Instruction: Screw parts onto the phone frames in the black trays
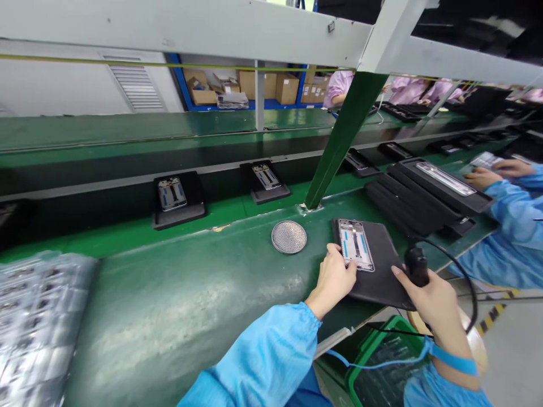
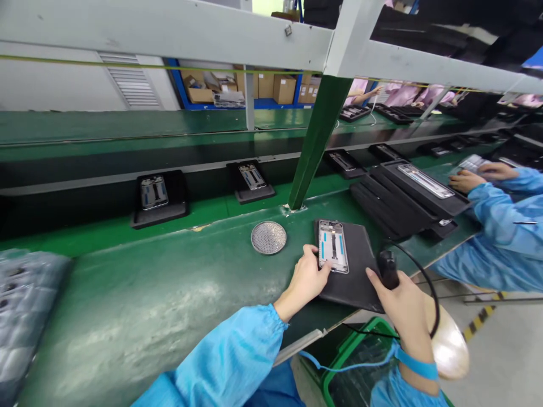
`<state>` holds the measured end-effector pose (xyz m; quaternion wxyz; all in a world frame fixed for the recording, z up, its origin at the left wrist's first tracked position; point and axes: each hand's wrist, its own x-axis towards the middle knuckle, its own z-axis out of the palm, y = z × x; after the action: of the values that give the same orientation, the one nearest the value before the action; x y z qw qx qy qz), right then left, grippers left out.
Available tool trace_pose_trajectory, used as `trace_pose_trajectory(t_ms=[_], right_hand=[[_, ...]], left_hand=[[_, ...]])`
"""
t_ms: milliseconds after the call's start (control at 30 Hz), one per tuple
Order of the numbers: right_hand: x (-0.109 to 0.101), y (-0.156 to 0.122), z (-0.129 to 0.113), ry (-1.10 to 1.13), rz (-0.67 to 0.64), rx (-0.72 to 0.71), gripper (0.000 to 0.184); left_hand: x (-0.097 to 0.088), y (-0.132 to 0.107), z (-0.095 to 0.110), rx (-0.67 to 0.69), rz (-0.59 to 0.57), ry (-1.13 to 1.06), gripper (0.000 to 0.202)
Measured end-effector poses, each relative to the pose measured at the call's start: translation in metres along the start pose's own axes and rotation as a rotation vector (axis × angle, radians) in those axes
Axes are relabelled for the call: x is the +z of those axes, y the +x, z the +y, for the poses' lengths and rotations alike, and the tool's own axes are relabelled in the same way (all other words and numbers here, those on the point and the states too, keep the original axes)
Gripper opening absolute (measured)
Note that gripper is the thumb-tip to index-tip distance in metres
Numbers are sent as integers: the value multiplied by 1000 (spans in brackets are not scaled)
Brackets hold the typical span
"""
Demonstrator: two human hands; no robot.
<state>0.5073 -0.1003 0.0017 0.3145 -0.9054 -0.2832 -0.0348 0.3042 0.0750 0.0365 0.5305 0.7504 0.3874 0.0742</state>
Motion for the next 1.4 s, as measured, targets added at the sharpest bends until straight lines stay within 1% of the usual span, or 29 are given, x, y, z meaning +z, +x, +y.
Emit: trace_pose_trajectory(t_ms=[67, 133, 200, 233, 267, 333, 367, 400, 467, 533, 600, 667, 700, 733, 800, 833, 900, 967, 1000, 1033, 1067, 1100, 1133, 1167, 1200, 1233, 1300, 1333, 1400], right_hand=[[-9, -12, -3, 59, -18, 102, 83], [-15, -25, -12, 99, -30, 185, 87], [-16, -38, -29, 144, -53, 203, 87], [-14, -46, -40, 182, -65, 175, 85], [-10, -53, -52, 229, -75, 117, 82], [-1, -65, -79, 324, -104, -52, 75], [3, -70, -94, 359, -125, -132, 72], [7, -74, -108, 387, -144, -196, 70], [12, -78, -139, 434, -146, -268, 68], [15, -77, -170, 500, -96, -286, 63], [19, -70, -201, 635, -14, -285, 51], [28, -59, -231, 877, 86, -288, 44], [35, -52, -245, 1012, 105, -292, 45], [44, -44, -258, 1121, 106, -322, 47], [65, -29, -277, 1204, 9, -396, 48], [77, -22, -284, 1236, -45, -423, 50], [100, -10, -290, 1289, -162, -467, 56], [119, -4, -288, 1333, -250, -488, 62], [125, -3, -286, 1348, -275, -485, 64], [130, -2, -282, 1360, -286, -476, 65], [133, -2, -278, 1366, -288, -464, 65], [134, -1, -273, 1369, -279, -451, 64], [133, -1, -268, 1368, -272, -441, 63], [131, 0, -263, 1365, -264, -436, 62], [129, 1, -258, 1358, -261, -432, 61], [127, 2, -253, 1348, -260, -427, 60], [123, 4, -246, 1326, -261, -411, 59], [122, 5, -244, 1318, -262, -403, 60], [122, 5, -241, 1313, -270, -393, 60]], left_hand=[[1, -7, -5, 18, 22, -119, 58], [-2, -20, -12, 50, 59, -218, 54], [-10, -38, -22, 85, 110, -375, 48], [-17, -49, -28, 99, 143, -474, 46], [-25, -60, -37, 111, 186, -574, 42], [-47, -84, -56, 117, 289, -720, 33], [-59, -96, -67, 109, 341, -748, 34], [-71, -109, -79, 98, 390, -762, 41], [-93, -136, -103, 65, 459, -779, 60], [-109, -164, -127, 15, 502, -788, 74], [-119, -189, -147, -60, 521, -774, 81], [-124, -209, -163, -141, 519, -745, 84], [-125, -217, -169, -174, 507, -729, 85], [-127, -223, -174, -199, 487, -709, 84], [-130, -233, -181, -240, 436, -614, 79], [-132, -236, -182, -263, 410, -518, 72], [-139, -243, -183, -329, 344, -236, 54], [-150, -245, -183, -432, 287, 79, 41], [-156, -244, -184, -470, 284, 210, 38], [-164, -241, -186, -472, 306, 310, 36], [-173, -236, -189, -427, 351, 381, 35], [-183, -230, -193, -338, 399, 424, 35], [-192, -223, -199, -219, 433, 440, 37], [-202, -216, -206, -99, 438, 434, 41], [-210, -209, -213, -5, 417, 413, 45], [-218, -203, -220, 52, 382, 385, 48], [-227, -195, -232, 86, 316, 338, 50], [-228, -193, -236, 83, 303, 331, 50], [-226, -192, -241, 63, 313, 358, 49]])
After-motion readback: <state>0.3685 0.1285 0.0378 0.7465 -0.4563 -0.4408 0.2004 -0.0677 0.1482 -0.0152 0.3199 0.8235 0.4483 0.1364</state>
